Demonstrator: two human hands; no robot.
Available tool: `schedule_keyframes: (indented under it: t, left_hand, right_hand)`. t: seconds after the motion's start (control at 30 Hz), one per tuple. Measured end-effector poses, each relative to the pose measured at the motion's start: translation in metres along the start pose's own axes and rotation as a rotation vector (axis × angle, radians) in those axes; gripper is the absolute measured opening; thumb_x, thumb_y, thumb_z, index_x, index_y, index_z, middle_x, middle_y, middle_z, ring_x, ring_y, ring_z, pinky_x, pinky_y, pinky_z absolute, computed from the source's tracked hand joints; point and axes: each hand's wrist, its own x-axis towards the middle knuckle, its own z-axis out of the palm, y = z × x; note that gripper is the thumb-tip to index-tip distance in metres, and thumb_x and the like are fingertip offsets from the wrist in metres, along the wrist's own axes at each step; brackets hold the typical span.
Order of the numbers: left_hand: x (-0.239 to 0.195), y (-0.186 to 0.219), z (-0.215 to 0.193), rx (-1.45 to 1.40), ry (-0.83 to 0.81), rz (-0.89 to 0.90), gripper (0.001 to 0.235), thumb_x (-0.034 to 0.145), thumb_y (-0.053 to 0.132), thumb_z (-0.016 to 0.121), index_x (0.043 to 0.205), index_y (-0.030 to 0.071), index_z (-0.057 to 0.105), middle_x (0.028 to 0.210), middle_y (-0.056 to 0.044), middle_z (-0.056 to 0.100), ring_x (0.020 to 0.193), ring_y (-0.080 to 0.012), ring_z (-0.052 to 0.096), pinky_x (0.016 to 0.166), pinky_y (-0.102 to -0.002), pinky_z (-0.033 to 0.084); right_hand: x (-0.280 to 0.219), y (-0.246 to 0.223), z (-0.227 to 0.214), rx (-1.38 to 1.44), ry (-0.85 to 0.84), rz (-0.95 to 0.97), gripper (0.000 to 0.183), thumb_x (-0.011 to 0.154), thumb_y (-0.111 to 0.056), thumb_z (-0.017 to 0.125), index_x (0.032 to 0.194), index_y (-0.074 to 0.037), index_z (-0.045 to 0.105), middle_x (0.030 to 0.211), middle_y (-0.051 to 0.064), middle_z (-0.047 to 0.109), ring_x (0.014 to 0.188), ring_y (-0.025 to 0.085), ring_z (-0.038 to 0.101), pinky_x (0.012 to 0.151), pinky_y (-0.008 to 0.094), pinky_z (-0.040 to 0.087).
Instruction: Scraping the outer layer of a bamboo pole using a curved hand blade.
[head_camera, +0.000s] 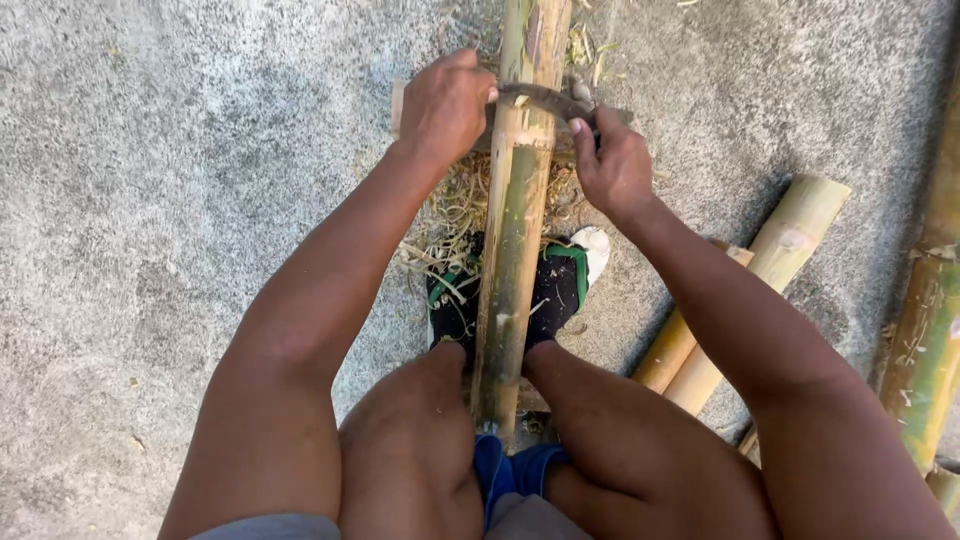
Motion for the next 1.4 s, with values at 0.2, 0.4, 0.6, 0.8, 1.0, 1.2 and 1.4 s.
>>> schedule_keyframes:
  t: [0.2, 0.4, 0.6, 0.8, 1.0, 1.2, 1.4]
  left_hand:
    - [-0.026, 0.004, 0.013, -0.077, 0.036, 0.06, 0.013, 0.093, 0.008, 0.071, 0.101, 0.009, 0.081, 0.076, -0.005, 0.055, 0.07, -0.0205, 0.053, 0.056, -0.036, 0.051]
    - [-0.035, 0.016, 0.001, -0.106, 0.016, 0.052, 0.011, 0.095, 0.006, 0.071, 0.097, 0.008, 0.082, 0.078, -0.006, 0.056, 0.072, -0.0205, 0.053, 0.057, -0.036, 0.051]
    - [-0.115, 0.019, 0.008, 0.033, -0.222, 0.065, 0.018, 0.1, 0.002, 0.061, 0.094, 0.004, 0.078, 0.076, -0.011, 0.055, 0.065, -0.0179, 0.051, 0.047, -0.032, 0.047]
    - [-0.174, 0.036, -0.009, -0.112, -0.327, -0.053, 0.017, 0.077, 0.0, 0.073, 0.089, 0.011, 0.078, 0.081, -0.009, 0.061, 0.069, -0.0241, 0.059, 0.054, -0.04, 0.052]
    - [-0.191, 0.013, 0.015, -0.358, -0.5, 0.017, 0.014, 0.092, 0.009, 0.065, 0.082, 0.008, 0.073, 0.095, -0.01, 0.066, 0.076, -0.0276, 0.064, 0.07, -0.048, 0.052]
    - [-0.071, 0.0, -0.007, -0.301, -0.144, 0.016, 0.012, 0.098, 0.009, 0.061, 0.087, 0.008, 0.067, 0.094, -0.01, 0.064, 0.077, -0.0191, 0.063, 0.063, -0.033, 0.057]
    - [0.049, -0.044, 0.034, -0.207, 0.259, 0.091, 0.018, 0.099, 0.018, 0.066, 0.085, 0.007, 0.07, 0.079, -0.014, 0.069, 0.071, -0.027, 0.065, 0.063, -0.045, 0.053]
  right_hand:
    - [-0.028, -0.014, -0.001, 0.089, -0.08, 0.208, 0.033, 0.109, -0.036, 0.041, 0.103, -0.008, 0.059, 0.059, 0.006, 0.056, 0.04, 0.013, 0.042, 0.031, 0.038, 0.036]
    - [-0.04, 0.002, 0.01, -0.002, 0.033, -0.019, 0.04, 0.115, -0.034, 0.046, 0.094, -0.003, 0.06, 0.064, 0.004, 0.055, 0.046, 0.012, 0.042, 0.037, 0.033, 0.035]
    - [-0.112, 0.012, 0.037, 0.113, -0.18, 0.171, 0.041, 0.112, -0.035, 0.042, 0.095, -0.003, 0.06, 0.053, 0.003, 0.052, 0.036, 0.01, 0.042, 0.028, 0.033, 0.034]
    - [-0.16, 0.013, 0.041, 0.027, -0.21, 0.046, 0.036, 0.106, -0.038, 0.046, 0.109, -0.006, 0.062, 0.049, 0.005, 0.056, 0.032, 0.014, 0.045, 0.027, 0.036, 0.035]
    - [-0.166, 0.034, 0.033, 0.192, -0.378, -0.063, 0.046, 0.111, -0.046, 0.051, 0.108, -0.003, 0.069, 0.057, 0.005, 0.06, 0.043, 0.009, 0.055, 0.038, 0.029, 0.045]
    - [-0.038, -0.012, -0.012, 0.087, -0.295, 0.069, 0.04, 0.109, -0.034, 0.044, 0.115, -0.001, 0.067, 0.064, 0.007, 0.064, 0.042, 0.01, 0.057, 0.035, 0.03, 0.048]
    - [0.066, 0.009, -0.029, -0.081, -0.013, -0.139, 0.038, 0.116, -0.03, 0.052, 0.106, 0.001, 0.071, 0.067, 0.007, 0.061, 0.047, 0.013, 0.048, 0.039, 0.032, 0.039]
